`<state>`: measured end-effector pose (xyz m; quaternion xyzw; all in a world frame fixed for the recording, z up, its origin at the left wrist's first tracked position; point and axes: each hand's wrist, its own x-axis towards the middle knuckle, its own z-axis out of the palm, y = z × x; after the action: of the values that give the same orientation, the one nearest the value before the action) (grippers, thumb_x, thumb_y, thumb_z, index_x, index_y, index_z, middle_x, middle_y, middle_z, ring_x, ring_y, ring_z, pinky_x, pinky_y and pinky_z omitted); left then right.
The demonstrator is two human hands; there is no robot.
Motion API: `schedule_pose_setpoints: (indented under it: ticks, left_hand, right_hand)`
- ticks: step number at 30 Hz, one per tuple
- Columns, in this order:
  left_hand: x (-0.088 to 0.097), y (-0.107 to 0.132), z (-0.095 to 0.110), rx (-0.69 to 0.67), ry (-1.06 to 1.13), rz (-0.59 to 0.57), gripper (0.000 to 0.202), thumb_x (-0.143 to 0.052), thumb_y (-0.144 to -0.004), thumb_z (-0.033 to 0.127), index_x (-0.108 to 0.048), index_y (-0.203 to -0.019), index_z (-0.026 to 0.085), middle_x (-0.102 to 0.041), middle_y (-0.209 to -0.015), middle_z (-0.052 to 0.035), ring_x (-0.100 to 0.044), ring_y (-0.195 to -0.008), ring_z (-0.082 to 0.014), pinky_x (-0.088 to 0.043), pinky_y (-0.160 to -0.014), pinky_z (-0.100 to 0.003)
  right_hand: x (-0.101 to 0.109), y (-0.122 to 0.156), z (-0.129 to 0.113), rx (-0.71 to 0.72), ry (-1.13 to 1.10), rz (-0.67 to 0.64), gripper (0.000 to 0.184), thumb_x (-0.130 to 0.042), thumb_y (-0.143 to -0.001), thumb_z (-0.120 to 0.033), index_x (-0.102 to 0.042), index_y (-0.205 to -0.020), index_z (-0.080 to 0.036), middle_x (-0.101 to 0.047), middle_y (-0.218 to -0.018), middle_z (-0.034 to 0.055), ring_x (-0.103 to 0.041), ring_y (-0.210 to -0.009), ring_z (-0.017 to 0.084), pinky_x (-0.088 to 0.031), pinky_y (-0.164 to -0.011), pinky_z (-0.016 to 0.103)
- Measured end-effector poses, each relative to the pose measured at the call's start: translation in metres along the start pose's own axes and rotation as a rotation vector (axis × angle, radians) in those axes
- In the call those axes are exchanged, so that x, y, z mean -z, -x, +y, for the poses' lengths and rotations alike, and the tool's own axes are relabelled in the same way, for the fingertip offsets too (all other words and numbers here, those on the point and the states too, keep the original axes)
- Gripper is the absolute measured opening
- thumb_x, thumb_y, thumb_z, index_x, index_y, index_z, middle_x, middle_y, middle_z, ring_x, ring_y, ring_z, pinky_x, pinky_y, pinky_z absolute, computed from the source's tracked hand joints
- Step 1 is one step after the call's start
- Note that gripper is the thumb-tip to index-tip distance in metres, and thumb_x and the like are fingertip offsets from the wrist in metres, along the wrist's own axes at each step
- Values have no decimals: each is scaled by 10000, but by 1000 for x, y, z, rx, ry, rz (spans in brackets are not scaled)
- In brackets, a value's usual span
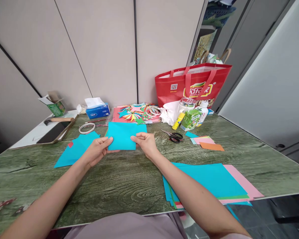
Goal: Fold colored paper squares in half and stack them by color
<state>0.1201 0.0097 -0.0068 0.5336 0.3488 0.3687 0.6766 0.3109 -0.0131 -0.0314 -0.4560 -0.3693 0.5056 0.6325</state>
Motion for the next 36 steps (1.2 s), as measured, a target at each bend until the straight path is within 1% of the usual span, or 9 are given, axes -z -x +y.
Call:
schedule_pose_setpoints:
  ticks: [5,11,18,20,23,26,30,33,36]
  left_hand:
    - [-3,1,0,-39,25,55,303,-704,-592,410,-600,-618,126,-661,-656,-42,-613,-640,-181,-509,-611,-316]
    - [-1,0,0,-24,-28,91,326,-714,-574,415,-615,-673,121,-656,-648,-31,-619,-681,-188,-519,-614,-319]
    - [-4,0,-2,-65,-1,-44,316,-628,-686,421,-629,-818,134,-663,-817,-54,-609,-787,-184,-496,-722,-350]
    - [-5,-1,-3,-93,-30,-19,316,-615,-686,443,-626,-767,138,-655,-780,-44,-601,-754,-181,-493,-694,-339]
    - [-4,0,-4,-219,-255,133,328,-583,-695,472,-590,-612,155,-597,-604,-2,-573,-661,-169,-475,-617,-281]
    - [-1,3,-5,-419,-664,309,321,-522,-748,436,-599,-582,172,-584,-559,-4,-573,-632,-186,-458,-608,-268]
    - [3,6,-10,-663,-1055,245,285,-449,-808,269,-610,-1034,205,-657,-1002,-72,-609,-887,-222,-456,-799,-326]
    - [3,7,-14,-798,-1247,152,360,-389,-824,177,-536,-1153,182,-559,-1187,-111,-519,-1091,-215,-403,-927,-369]
    - [2,6,-15,-872,-1435,66,378,-365,-820,131,-520,-1164,152,-505,-1243,-129,-446,-1166,-225,-354,-980,-422]
  right_hand:
    - [-1,2,-1,9,-2,-14,362,-789,-396,-360,-555,-587,-160,-577,-477,-44,-477,-426,85,-406,-439,228]
    - [-3,3,0,28,14,2,388,-789,-369,-391,-556,-584,-168,-576,-485,-37,-483,-431,98,-422,-451,251]
    - [-1,2,-2,37,-10,7,356,-777,-426,-376,-543,-592,-165,-565,-495,-45,-478,-441,89,-432,-475,249]
    - [0,1,0,37,6,-14,353,-765,-453,-382,-531,-605,-165,-561,-504,-44,-485,-451,92,-440,-479,250]
    - [1,-1,6,90,72,-65,359,-719,-542,-397,-541,-754,-167,-590,-607,-20,-534,-513,113,-475,-526,271]
    - [3,-1,8,330,222,-21,499,-677,-623,-357,-456,-1040,-194,-601,-917,58,-596,-710,157,-512,-629,319]
    - [4,10,0,932,639,156,443,-631,-693,-280,-437,-1084,-205,-491,-1117,128,-496,-1040,234,-471,-811,415]
    - [0,22,-7,1312,906,53,312,-615,-716,-232,-504,-1006,-262,-514,-1102,75,-448,-1110,237,-358,-944,483]
    - [-7,29,-6,1431,1110,-104,235,-548,-772,-197,-541,-985,-296,-573,-1066,22,-447,-1123,211,-232,-1010,530]
